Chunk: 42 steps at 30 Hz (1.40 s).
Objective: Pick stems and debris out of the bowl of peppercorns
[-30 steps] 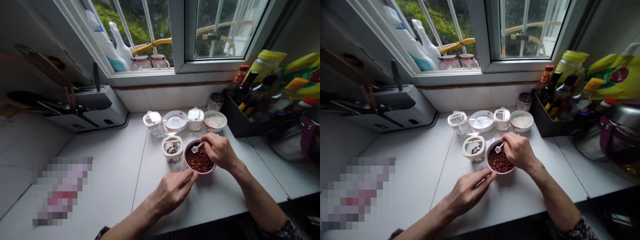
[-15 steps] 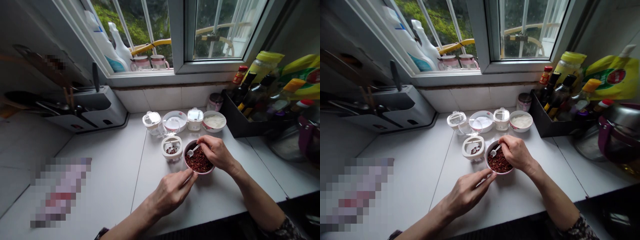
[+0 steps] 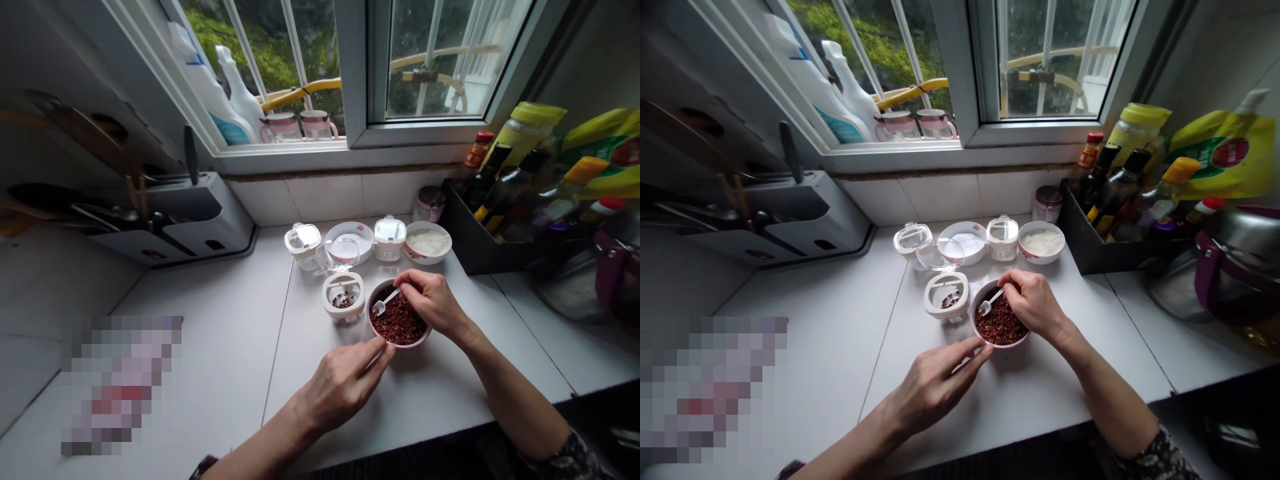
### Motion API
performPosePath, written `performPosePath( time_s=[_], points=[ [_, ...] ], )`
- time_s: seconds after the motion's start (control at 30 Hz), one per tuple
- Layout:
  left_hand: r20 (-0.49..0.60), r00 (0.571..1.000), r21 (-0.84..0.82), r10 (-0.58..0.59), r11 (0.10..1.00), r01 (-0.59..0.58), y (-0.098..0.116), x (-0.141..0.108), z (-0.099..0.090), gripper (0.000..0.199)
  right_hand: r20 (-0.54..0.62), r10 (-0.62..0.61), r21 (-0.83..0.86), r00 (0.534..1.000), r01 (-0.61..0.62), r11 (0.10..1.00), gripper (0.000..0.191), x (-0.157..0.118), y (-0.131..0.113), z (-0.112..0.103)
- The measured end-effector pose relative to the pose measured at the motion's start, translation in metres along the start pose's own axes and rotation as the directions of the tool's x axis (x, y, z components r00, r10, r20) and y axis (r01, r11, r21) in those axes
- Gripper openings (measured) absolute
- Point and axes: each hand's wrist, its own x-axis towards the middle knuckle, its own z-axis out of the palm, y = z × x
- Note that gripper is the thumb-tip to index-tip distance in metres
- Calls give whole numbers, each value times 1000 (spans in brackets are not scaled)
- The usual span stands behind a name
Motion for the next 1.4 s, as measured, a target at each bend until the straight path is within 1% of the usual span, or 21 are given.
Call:
performPosePath(
  time_s=[0.2,0.3,0.4,0.5,0.63,0.73,0.83,0.97,1.07,1.17,1.27,1.33,1.37,1.4],
  points=[
    [-9,1000,-13,-7,1000,7,1,3,-2,23,-33,65,42,997,-64,997,19,2,4,-2],
    [-12,1000,-11,-6,1000,6,1,4,-2,23,-47,111,113,993,-105,988,18,3,5,-5],
    [-25,1000,-13,-12,1000,12,1,6,-2,22,-35,165,202,986,-154,967,16,4,3,-8],
    [-28,999,-23,-15,1000,15,1,7,-3,21,-16,236,299,972,-221,928,15,6,1,-10],
    [-18,1000,-35,-21,999,20,2,9,-5,23,31,325,448,945,-304,841,17,10,4,-12],
    [-26,999,-39,-29,999,28,3,10,-6,22,92,354,528,931,-347,775,20,13,8,-13],
    [-34,999,-43,-27,999,25,3,12,-6,21,108,359,558,927,-356,750,22,14,11,-14],
    [-31,999,-39,-24,999,23,3,13,-7,22,85,336,564,938,-324,760,24,14,13,-15],
    [-26,999,-35,-35,999,34,3,13,-7,22,27,307,578,951,-265,772,26,13,10,-15],
    [-18,999,-30,-35,999,34,2,12,-6,22,-56,277,581,959,-195,790,26,8,3,-9],
    [-16,999,-25,-34,999,33,3,9,-4,21,-121,227,523,966,-133,842,23,0,-7,3],
    [-13,999,-25,-36,999,36,3,7,-2,19,-184,140,411,973,-53,910,20,-6,-13,11],
    [-12,999,-25,-32,999,31,3,6,-2,19,-219,48,312,975,23,950,17,-9,-14,14],
    [-11,1000,-24,-26,999,26,3,6,-1,19,-239,-71,205,968,121,971,16,-11,-15,17]
  ],
)
